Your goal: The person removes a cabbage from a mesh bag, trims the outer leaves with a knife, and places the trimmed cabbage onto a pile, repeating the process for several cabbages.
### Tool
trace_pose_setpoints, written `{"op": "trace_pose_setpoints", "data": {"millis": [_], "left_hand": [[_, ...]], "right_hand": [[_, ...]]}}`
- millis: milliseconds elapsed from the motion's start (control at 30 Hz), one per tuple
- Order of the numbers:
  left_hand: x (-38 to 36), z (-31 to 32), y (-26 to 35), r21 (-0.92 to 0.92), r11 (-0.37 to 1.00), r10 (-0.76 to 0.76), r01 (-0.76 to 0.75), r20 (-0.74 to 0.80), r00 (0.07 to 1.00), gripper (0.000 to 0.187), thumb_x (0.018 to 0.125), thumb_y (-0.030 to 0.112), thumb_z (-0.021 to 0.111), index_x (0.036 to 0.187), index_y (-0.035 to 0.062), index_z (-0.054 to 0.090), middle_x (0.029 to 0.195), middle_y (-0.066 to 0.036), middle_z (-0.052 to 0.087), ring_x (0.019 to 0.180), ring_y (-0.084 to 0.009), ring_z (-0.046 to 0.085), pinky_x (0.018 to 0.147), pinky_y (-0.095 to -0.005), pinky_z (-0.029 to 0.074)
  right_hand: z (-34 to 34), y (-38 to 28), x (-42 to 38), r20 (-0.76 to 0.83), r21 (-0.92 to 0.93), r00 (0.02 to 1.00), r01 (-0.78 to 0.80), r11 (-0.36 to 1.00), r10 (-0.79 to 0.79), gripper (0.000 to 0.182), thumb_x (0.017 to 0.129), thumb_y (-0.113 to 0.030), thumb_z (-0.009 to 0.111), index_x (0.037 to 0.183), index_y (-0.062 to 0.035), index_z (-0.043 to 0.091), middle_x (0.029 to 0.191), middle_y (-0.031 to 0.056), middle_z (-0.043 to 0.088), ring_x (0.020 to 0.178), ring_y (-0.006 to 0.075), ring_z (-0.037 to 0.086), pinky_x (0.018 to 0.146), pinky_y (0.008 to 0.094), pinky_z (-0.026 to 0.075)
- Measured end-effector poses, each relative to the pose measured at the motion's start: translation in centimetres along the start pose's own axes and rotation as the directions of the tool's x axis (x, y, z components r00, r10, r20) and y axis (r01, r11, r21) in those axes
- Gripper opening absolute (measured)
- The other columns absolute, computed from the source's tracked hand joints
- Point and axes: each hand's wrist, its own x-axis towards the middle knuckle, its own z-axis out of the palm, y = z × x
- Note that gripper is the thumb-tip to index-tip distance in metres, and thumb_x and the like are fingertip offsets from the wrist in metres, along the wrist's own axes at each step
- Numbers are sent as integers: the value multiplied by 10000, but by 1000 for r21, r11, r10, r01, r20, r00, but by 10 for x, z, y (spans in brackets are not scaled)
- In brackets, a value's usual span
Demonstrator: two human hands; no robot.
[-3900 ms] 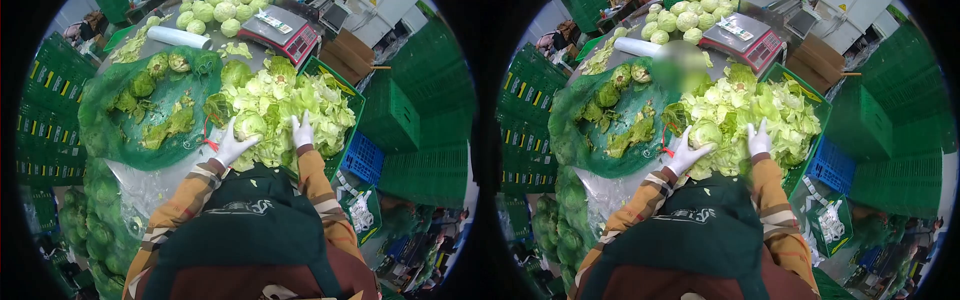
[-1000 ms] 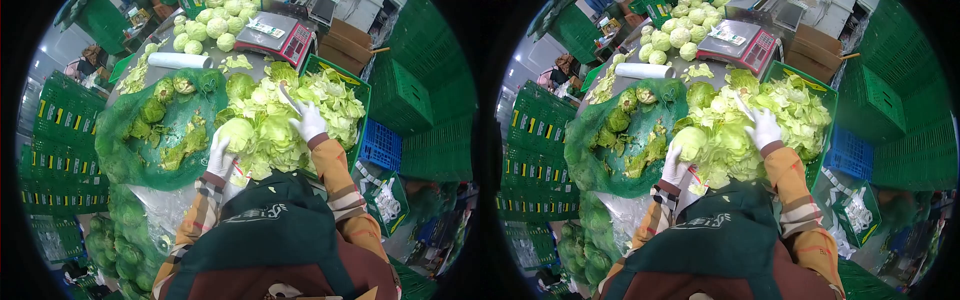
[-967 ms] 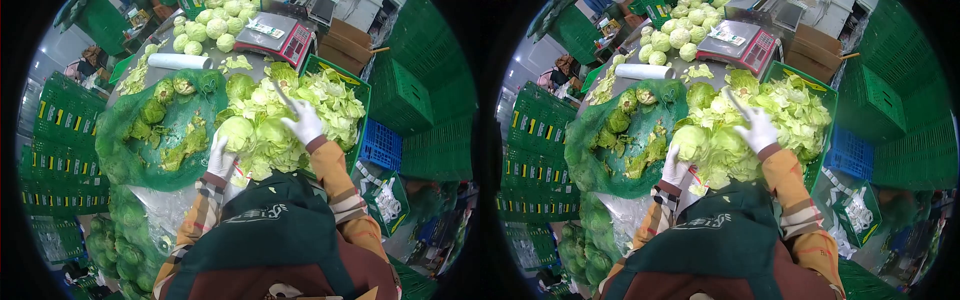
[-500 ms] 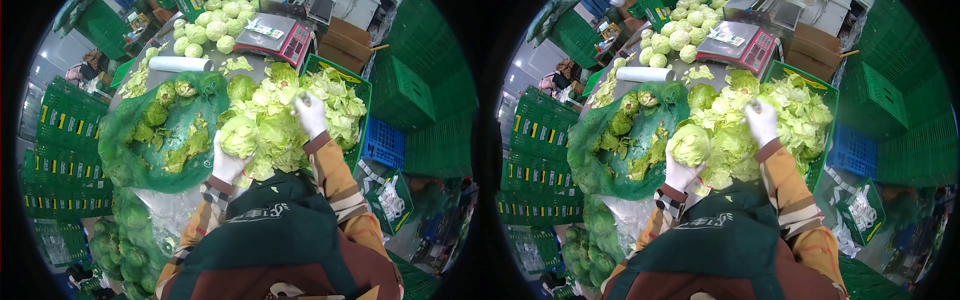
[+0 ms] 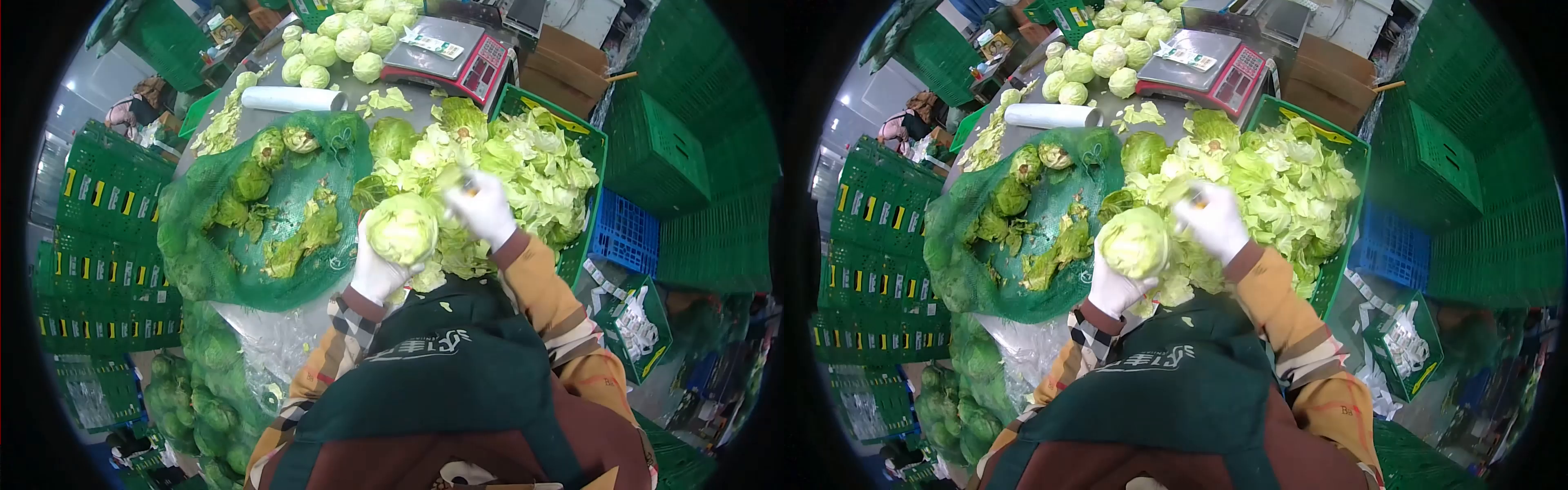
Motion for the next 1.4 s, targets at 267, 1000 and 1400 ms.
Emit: {"op": "trace_pose_setpoints", "data": {"millis": [267, 1000, 1400], "left_hand": [[13, 0, 3, 105, 990, 97, -90, -64, 993, 649, 915, 685, 365, 1328, 201, 496, 1243, -49, 598, 1024, -210, 619, 671, -426, 522], [11, -12, -3, 25, 996, 90, -89, -42, 995, 867, 849, 752, 447, 1452, 136, 357, 1444, -143, 434, 1280, -370, 457, 978, -582, 418], [12, 5, -8, 14, 987, 161, -160, -91, 983, 727, 919, 680, 409, 1408, 142, 405, 1324, -116, 541, 1173, -304, 556, 923, -492, 516]], "right_hand": [[-2, 8, -28, 78, -620, 934, 320, 716, -349, 708, 910, -370, 633, 1490, -101, 330, 698, 159, 627, 582, 304, 621, 575, 372, 489], [18, 20, -36, 75, -33, 997, 15, 999, -12, 523, 1000, -306, 502, 1467, -101, 387, 610, 78, 574, 537, 134, 536, 558, 319, 461], [30, 28, -40, 247, -676, 784, 561, 478, -570, 681, 925, -365, 591, 1489, -88, 329, 654, 88, 617, 531, 249, 613, 477, 360, 472]]}}
